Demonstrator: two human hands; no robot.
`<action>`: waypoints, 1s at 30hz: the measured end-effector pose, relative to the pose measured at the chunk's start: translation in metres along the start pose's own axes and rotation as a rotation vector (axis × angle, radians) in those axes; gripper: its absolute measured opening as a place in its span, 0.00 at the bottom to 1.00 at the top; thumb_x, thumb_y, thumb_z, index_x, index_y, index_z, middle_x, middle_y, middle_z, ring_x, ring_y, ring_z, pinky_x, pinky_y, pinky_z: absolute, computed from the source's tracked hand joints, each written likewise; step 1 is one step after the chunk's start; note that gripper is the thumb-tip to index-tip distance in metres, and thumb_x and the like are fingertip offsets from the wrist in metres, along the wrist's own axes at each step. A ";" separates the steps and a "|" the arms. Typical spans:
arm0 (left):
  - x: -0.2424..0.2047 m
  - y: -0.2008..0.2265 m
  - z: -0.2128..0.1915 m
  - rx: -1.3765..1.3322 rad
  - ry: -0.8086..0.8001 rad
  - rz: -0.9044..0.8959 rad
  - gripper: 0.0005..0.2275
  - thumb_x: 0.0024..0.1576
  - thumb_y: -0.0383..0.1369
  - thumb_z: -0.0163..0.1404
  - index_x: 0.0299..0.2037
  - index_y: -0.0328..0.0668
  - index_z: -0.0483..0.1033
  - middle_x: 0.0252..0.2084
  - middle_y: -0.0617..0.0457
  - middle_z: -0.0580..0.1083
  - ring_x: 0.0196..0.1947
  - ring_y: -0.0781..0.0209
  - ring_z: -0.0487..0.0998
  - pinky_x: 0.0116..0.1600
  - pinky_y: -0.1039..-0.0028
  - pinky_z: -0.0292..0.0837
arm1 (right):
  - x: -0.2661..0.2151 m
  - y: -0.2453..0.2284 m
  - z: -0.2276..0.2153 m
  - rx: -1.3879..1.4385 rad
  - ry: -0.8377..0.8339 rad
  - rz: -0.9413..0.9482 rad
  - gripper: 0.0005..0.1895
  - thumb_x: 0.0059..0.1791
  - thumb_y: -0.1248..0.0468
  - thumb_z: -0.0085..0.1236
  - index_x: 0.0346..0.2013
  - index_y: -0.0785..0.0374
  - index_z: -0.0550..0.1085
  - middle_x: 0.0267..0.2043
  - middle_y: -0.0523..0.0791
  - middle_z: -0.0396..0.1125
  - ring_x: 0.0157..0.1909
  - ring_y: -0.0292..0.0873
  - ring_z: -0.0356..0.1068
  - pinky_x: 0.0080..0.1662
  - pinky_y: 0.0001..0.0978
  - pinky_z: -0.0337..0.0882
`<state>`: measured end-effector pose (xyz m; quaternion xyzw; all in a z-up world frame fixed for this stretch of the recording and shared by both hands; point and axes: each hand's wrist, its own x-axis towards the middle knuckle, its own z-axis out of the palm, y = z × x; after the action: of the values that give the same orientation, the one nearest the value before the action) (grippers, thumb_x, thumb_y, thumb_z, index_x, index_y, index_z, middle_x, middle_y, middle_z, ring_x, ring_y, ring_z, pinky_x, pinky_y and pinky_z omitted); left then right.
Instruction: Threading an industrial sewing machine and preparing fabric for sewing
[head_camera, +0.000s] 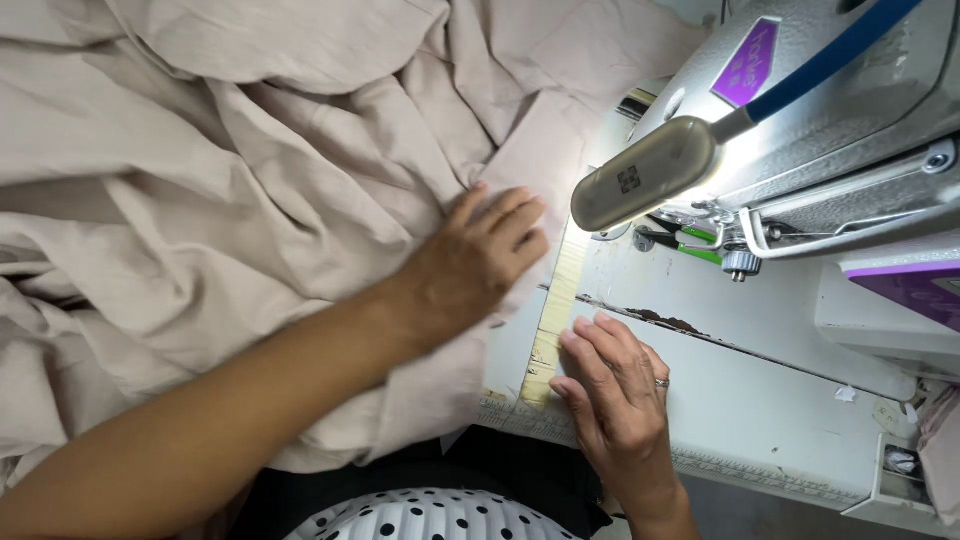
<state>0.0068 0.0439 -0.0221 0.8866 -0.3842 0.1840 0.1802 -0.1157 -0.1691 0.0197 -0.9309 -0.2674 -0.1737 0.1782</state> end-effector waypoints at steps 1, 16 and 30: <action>-0.006 -0.012 -0.008 0.002 0.000 0.002 0.33 0.36 0.41 0.70 0.52 0.41 0.72 0.63 0.39 0.70 0.66 0.43 0.68 0.67 0.48 0.63 | -0.004 0.001 -0.002 0.000 0.003 0.000 0.18 0.56 0.59 0.51 0.57 0.66 0.73 0.61 0.51 0.69 0.65 0.57 0.69 0.64 0.46 0.62; -0.086 0.080 -0.089 -0.722 -0.059 -0.150 0.07 0.64 0.34 0.47 0.35 0.49 0.77 0.32 0.56 0.76 0.31 0.55 0.78 0.41 0.65 0.73 | -0.066 0.065 -0.035 -0.167 -0.036 -0.057 0.24 0.53 0.53 0.55 0.60 0.62 0.72 0.64 0.50 0.67 0.67 0.55 0.68 0.63 0.46 0.67; -0.182 -0.002 0.369 -3.874 -0.672 -0.043 0.16 0.62 0.40 0.48 0.20 0.53 0.69 0.18 0.63 0.63 0.17 0.68 0.61 0.29 0.76 0.64 | -0.067 0.064 -0.028 -0.333 0.036 -0.116 0.21 0.58 0.53 0.44 0.60 0.61 0.71 0.62 0.49 0.69 0.64 0.51 0.70 0.59 0.43 0.68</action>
<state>-0.0379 -0.0130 -0.4269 0.4722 0.0388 0.5619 -0.6781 -0.1394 -0.2612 0.0010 -0.9272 -0.2850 -0.2424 0.0159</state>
